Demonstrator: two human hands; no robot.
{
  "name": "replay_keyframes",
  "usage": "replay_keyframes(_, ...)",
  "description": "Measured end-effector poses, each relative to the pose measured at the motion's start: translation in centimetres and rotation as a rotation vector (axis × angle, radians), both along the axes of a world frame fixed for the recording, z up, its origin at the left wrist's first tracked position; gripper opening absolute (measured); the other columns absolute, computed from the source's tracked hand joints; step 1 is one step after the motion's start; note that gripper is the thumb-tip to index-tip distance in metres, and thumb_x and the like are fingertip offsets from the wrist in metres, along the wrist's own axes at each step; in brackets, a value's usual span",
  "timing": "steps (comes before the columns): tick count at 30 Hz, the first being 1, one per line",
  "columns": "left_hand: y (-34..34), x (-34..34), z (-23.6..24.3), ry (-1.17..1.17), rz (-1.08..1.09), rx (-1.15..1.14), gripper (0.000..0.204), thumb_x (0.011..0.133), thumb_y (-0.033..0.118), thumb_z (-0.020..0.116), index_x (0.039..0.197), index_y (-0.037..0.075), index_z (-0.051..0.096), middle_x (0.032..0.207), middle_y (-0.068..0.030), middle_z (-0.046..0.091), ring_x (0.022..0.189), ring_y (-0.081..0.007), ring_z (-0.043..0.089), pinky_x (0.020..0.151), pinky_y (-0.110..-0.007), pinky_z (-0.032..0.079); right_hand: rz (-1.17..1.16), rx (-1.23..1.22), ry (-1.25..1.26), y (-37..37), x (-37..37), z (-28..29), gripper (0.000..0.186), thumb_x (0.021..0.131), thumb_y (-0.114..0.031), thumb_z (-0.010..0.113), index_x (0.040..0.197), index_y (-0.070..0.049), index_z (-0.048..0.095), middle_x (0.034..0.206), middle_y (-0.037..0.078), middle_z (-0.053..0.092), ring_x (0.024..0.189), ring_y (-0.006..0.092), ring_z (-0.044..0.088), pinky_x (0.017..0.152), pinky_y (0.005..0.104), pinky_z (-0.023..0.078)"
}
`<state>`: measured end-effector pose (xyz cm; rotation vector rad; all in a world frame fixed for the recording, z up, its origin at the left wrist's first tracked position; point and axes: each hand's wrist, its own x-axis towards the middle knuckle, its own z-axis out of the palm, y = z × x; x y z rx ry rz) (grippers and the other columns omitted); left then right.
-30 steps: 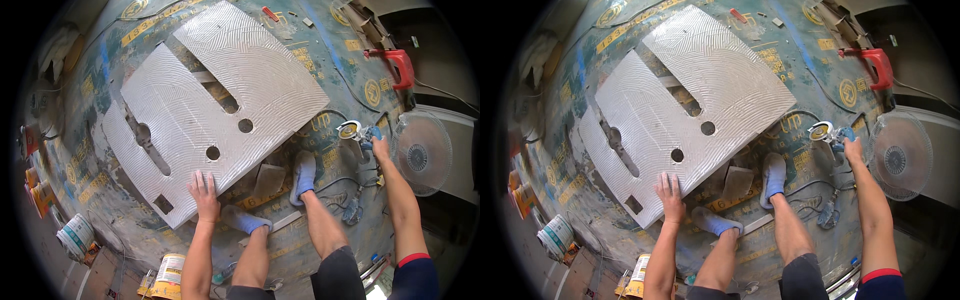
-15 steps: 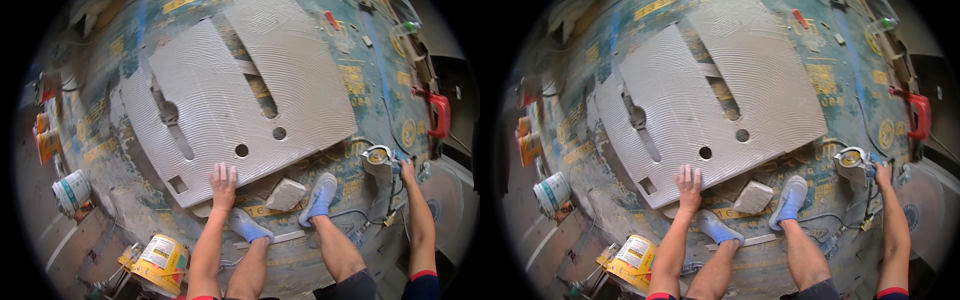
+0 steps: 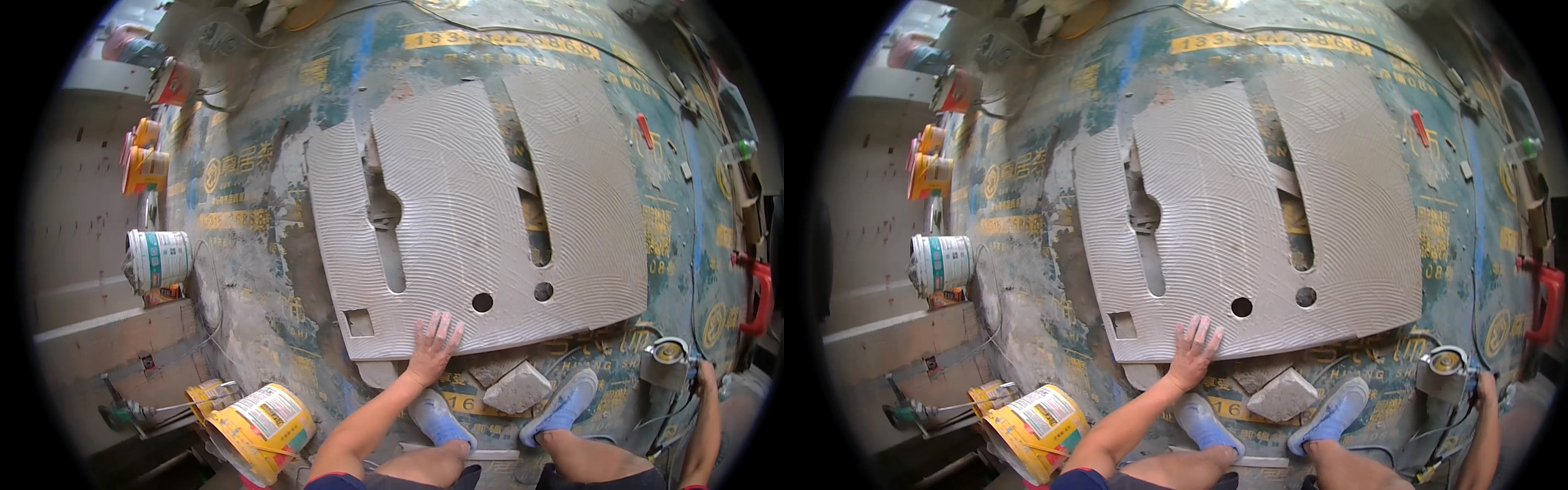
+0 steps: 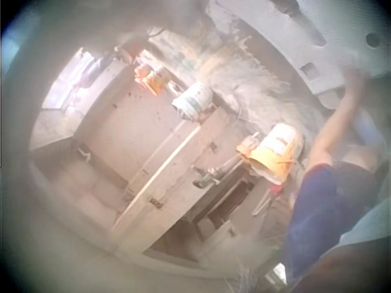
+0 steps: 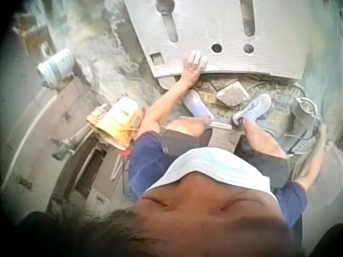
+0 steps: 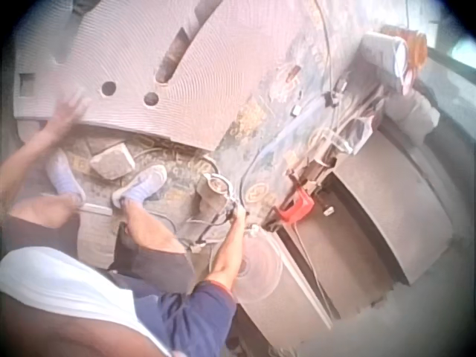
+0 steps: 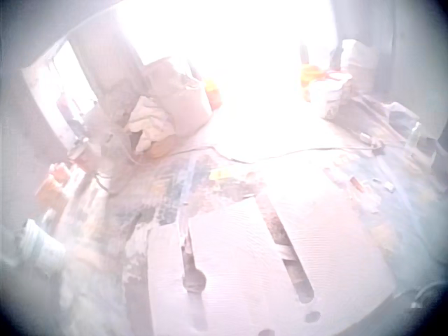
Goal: The person cuts a large tile using a power saw and then refines the cut-outs using an angle grinder.
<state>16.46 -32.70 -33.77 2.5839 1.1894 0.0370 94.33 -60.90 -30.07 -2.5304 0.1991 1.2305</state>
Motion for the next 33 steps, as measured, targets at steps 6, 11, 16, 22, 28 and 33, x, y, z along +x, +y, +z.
replay_keyframes(6, 0.1, 0.3, -1.0, -0.067, 0.0, 0.02, 0.067, 0.081, 0.012, 0.056, 0.146, 0.015, 0.042, 0.152, -0.0199, 0.031, 0.144, -0.0405, 0.025, 0.115, -0.065, 0.014, -0.349, 0.201, -0.035, -4.8, -5.8, 4.5, 0.017, 0.088, -0.026, 0.055, 0.093, -0.011, 0.06, 0.078, 0.006, 0.057, 0.063, 0.0201, 0.058, 0.056, 0.0302, 0.049)
replay_keyframes(11, 0.4, 0.1, 0.3, -0.133, 0.037, 0.034, 0.068, 0.081, 0.014, 0.058, 0.147, 0.011, 0.04, 0.154, -0.022, 0.027, 0.145, -0.0399, 0.023, 0.113, -0.065, 0.017, -0.382, 0.62, 0.022, -1.0, -15.8, 6.8, 0.023, 0.082, -0.03, 0.065, 0.089, -0.01, 0.058, 0.074, 0.004, 0.057, 0.059, 0.018, 0.057, 0.051, 0.0334, 0.05)
replay_keyframes(16, 0.1, -0.7, 3.0, -0.21, 0.026, -0.211, 0.069, 0.08, 0.014, 0.06, 0.145, 0.002, 0.04, 0.152, -0.0267, 0.029, 0.144, -0.042, 0.024, 0.113, -0.064, 0.017, -0.664, 0.669, 0.125, 1.8, -18.7, 8.2, 0.027, 0.085, -0.039, 0.067, 0.087, -0.014, 0.056, 0.072, -0.001, 0.056, 0.051, 0.013, 0.05, 0.05, 0.0293, 0.048)
replay_keyframes(22, 2.8, -1.4, 4.1, -0.71, 0.223, -0.247, 0.066, 0.074, 0.002, 0.062, 0.137, -0.003, 0.045, 0.14, -0.0259, 0.042, 0.134, -0.0445, 0.038, 0.112, -0.055, 0.03, -0.491, 0.831, 0.139, 14.9, -29.0, 22.0, 0.027, 0.087, -0.035, 0.064, 0.084, -0.009, 0.056, 0.066, -0.002, 0.054, 0.05, 0.0125, 0.049, 0.053, 0.0289, 0.049)
replay_keyframes(28, 4.4, 2.0, 6.6, -0.962, 0.304, -0.411, 0.046, 0.078, 0.004, 0.062, 0.123, -0.003, 0.057, 0.121, -0.0218, 0.06, 0.115, -0.0385, 0.057, 0.101, -0.043, 0.045, 0.007, 1.015, 0.178, 27.9, -35.2, 28.8, 0.031, 0.086, -0.028, 0.058, 0.105, -0.003, 0.061, 0.077, 0.004, 0.064, 0.065, 0.0174, 0.061, 0.068, 0.0346, 0.054)
replay_keyframes(33, 3.4, 1.5, 7.2, -0.867, 0.321, -0.503, 0.037, 0.082, 0.007, 0.064, 0.118, -0.001, 0.062, 0.114, -0.0208, 0.064, 0.106, -0.0381, 0.061, 0.096, -0.042, 0.049, 0.198, 1.098, 0.477, 35.9, -37.4, 26.5, 0.026, 0.081, -0.017, 0.056, 0.101, 0.0, 0.055, 0.087, 0.005, 0.056, 0.065, 0.0131, 0.05, 0.064, 0.0313, 0.046)
